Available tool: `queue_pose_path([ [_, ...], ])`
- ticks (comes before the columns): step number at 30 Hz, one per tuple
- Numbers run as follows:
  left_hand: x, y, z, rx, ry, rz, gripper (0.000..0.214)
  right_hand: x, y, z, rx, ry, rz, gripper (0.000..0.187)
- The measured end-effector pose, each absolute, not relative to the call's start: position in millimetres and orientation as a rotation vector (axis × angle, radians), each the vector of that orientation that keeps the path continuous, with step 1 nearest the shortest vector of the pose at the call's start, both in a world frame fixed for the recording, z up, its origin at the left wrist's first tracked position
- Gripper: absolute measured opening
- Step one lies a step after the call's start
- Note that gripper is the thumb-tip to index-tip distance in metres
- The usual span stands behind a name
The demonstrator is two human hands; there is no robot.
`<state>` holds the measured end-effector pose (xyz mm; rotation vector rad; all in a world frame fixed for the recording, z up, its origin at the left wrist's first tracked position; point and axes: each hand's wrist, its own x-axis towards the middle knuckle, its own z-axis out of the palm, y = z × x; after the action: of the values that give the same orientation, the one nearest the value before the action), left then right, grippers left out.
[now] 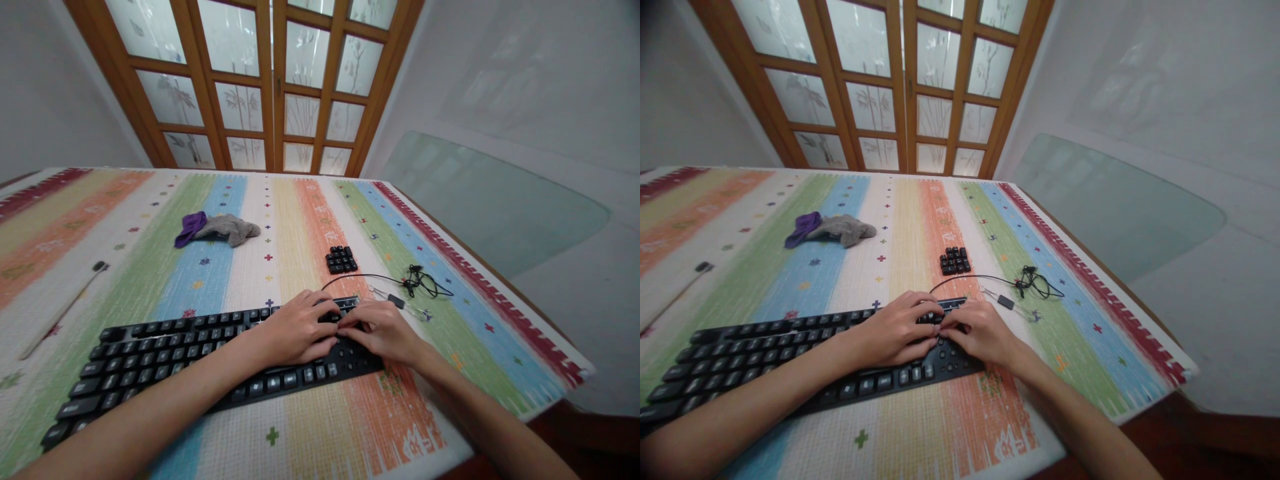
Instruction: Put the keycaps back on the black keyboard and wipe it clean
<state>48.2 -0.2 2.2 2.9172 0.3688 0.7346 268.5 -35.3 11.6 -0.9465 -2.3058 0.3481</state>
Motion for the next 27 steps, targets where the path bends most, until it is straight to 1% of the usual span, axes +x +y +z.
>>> queue_pose_path([
  [3,48,-2,1,2.912,0.361,0.782,0.02,271,-30,17,-0.978,-2.3,0.423,0.01],
  [7,48,-3,1,2.897,0.351,0.816,0.022,278,-13,25,-1.119,-2.209,0.432,0.009],
  [13,48,-5,2,2.777,0.388,0.825,0.02,290,35,29,-1.159,-2.199,0.329,0.008],
  [17,45,-4,3,2.695,0.408,0.789,0.032,288,71,23,-1.31,-2.229,0.198,0.009],
  [19,45,-4,3,2.677,0.42,0.773,0.033,284,87,19,-1.411,-2.23,0.147,0.01],
  [27,44,-4,3,2.684,0.387,0.78,0.032,279,122,9,-1.544,-2.215,0.122,0.012],
])
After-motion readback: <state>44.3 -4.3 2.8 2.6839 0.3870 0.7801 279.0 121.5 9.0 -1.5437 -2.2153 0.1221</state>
